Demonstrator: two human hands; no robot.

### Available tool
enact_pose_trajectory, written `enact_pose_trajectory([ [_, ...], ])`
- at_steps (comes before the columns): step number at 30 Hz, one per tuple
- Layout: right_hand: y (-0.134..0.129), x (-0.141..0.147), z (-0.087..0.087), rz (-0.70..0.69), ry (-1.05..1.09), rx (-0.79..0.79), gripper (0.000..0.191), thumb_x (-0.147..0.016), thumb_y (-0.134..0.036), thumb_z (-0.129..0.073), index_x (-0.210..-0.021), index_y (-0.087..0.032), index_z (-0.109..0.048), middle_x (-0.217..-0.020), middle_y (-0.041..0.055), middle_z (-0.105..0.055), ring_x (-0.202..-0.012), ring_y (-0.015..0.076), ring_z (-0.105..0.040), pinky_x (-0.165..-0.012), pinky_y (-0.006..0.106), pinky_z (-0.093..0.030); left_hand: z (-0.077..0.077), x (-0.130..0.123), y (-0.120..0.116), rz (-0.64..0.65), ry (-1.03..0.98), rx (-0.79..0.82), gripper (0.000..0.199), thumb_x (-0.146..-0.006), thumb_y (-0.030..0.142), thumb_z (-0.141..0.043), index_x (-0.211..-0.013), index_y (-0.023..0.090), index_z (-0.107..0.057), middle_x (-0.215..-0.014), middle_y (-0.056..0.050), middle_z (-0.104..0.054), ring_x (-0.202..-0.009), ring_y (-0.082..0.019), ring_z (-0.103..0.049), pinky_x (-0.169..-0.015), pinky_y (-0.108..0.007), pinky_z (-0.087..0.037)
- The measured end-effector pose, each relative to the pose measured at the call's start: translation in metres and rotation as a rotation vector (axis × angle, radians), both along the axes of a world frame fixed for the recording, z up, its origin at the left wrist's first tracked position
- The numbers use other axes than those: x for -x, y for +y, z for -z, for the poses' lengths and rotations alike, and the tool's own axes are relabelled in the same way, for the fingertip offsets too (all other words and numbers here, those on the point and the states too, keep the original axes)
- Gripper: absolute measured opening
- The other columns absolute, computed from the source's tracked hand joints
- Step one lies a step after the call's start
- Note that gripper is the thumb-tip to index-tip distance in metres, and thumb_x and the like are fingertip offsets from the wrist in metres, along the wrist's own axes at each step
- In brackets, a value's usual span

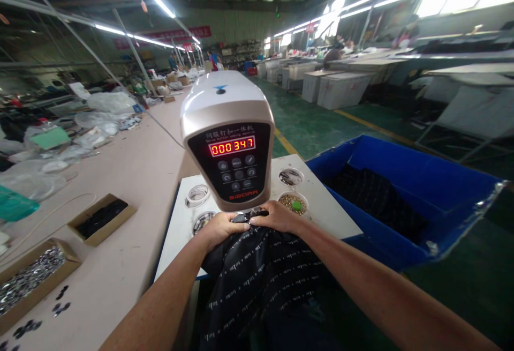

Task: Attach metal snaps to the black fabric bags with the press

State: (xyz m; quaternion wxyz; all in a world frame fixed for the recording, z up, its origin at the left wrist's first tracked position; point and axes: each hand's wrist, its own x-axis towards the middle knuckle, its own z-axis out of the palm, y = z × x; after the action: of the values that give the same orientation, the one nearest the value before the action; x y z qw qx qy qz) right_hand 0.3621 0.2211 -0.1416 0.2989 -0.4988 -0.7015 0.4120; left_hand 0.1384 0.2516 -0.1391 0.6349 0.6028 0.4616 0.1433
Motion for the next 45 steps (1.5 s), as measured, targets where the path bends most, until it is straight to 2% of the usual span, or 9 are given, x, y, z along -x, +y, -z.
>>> enact_pose_trajectory([
  [4,0.001,-0.004,0.004,-0.015,0.064,0.033,0.039,-0.076,-0.033,-0.071,-0.111,-0.016,-0.076,-0.102,0.0036,-0.077,-0.096,0.0246,-0.069,-0.082,0.03,-0.05,0.0,0.0,0.0,-0.005,0.007,0.017,0.041,-0.062,0.045,-0.084,-0.09,0.017,-0.074,-0.081,0.0,-0.075,-0.078,-0.02,-0.066,-0.079,-0.03,-0.047],
  [7,0.002,-0.003,0.007,0.033,0.054,0.044,0.032,-0.077,-0.033,-0.068,-0.103,-0.016,-0.078,-0.098,0.0037,-0.078,-0.093,0.0248,-0.069,-0.082,0.031,-0.05,0.0,0.001,0.0,0.002,0.009,0.022,0.041,-0.063,0.046,-0.083,-0.09,0.018,-0.073,-0.082,0.001,-0.075,-0.078,-0.02,-0.066,-0.078,-0.03,-0.047],
  [13,0.001,0.0,0.004,0.024,0.044,0.049,0.025,-0.078,-0.03,-0.066,-0.094,-0.016,-0.079,-0.095,0.0036,-0.078,-0.091,0.0239,-0.069,-0.079,0.03,-0.05,-0.001,0.008,0.001,0.034,0.076,-0.048,0.037,-0.066,0.048,-0.08,-0.085,0.018,-0.071,-0.077,0.001,-0.072,-0.073,-0.02,-0.063,-0.071,-0.028,-0.044],
  [21,-0.002,-0.004,0.003,0.012,0.11,0.068,0.035,-0.079,-0.034,-0.067,-0.108,-0.016,-0.077,-0.097,0.0038,-0.078,-0.091,0.0217,-0.069,-0.077,0.027,-0.049,0.007,0.01,0.005,0.04,0.151,-0.138,0.034,-0.07,0.049,-0.075,-0.082,0.018,-0.069,-0.069,0.003,-0.066,-0.067,-0.017,-0.058,-0.066,-0.027,-0.04],
  [24,-0.006,-0.001,0.003,0.072,0.055,0.014,0.03,-0.084,-0.038,-0.065,-0.1,-0.017,-0.079,-0.095,0.0029,-0.078,-0.089,0.0211,-0.069,-0.075,0.026,-0.048,0.009,0.009,0.005,0.035,0.169,-0.168,0.032,-0.07,0.047,-0.075,-0.079,0.018,-0.068,-0.067,0.003,-0.064,-0.065,-0.017,-0.056,-0.065,-0.027,-0.039],
  [29,-0.011,0.011,0.007,0.197,-0.079,-0.11,0.022,-0.086,-0.034,-0.064,-0.088,-0.018,-0.08,-0.085,0.0019,-0.078,-0.08,0.0195,-0.068,-0.07,0.025,-0.044,0.004,0.008,0.002,0.02,0.18,-0.199,0.035,-0.068,0.05,-0.075,-0.08,0.017,-0.068,-0.07,0.001,-0.066,-0.069,-0.019,-0.058,-0.067,-0.028,-0.041],
  [33,-0.014,0.015,0.014,0.254,-0.153,-0.184,0.022,-0.089,-0.035,-0.063,-0.091,-0.021,-0.08,-0.088,0.0024,-0.079,-0.08,0.0197,-0.069,-0.071,0.026,-0.043,0.001,0.008,0.0,0.008,0.187,-0.221,0.039,-0.067,0.053,-0.075,-0.08,0.016,-0.069,-0.074,-0.001,-0.068,-0.074,-0.021,-0.061,-0.069,-0.03,-0.044],
  [36,-0.013,0.014,0.017,0.244,-0.192,-0.203,0.022,-0.09,-0.037,-0.063,-0.093,-0.023,-0.08,-0.09,0.0026,-0.079,-0.083,0.0205,-0.07,-0.071,0.027,-0.043,0.001,0.008,0.001,0.013,0.185,-0.226,0.041,-0.066,0.055,-0.074,-0.082,0.017,-0.07,-0.076,-0.001,-0.069,-0.076,-0.022,-0.061,-0.071,-0.03,-0.044],
  [45,-0.014,0.013,0.014,0.253,-0.226,-0.188,0.025,-0.092,-0.038,-0.06,-0.101,-0.025,-0.08,-0.094,0.003,-0.079,-0.084,0.022,-0.07,-0.076,0.028,-0.045,0.012,0.012,0.003,0.016,0.115,-0.241,0.042,-0.072,0.055,-0.068,-0.091,0.017,-0.069,-0.087,-0.002,-0.071,-0.083,-0.022,-0.063,-0.077,-0.03,-0.046],
])
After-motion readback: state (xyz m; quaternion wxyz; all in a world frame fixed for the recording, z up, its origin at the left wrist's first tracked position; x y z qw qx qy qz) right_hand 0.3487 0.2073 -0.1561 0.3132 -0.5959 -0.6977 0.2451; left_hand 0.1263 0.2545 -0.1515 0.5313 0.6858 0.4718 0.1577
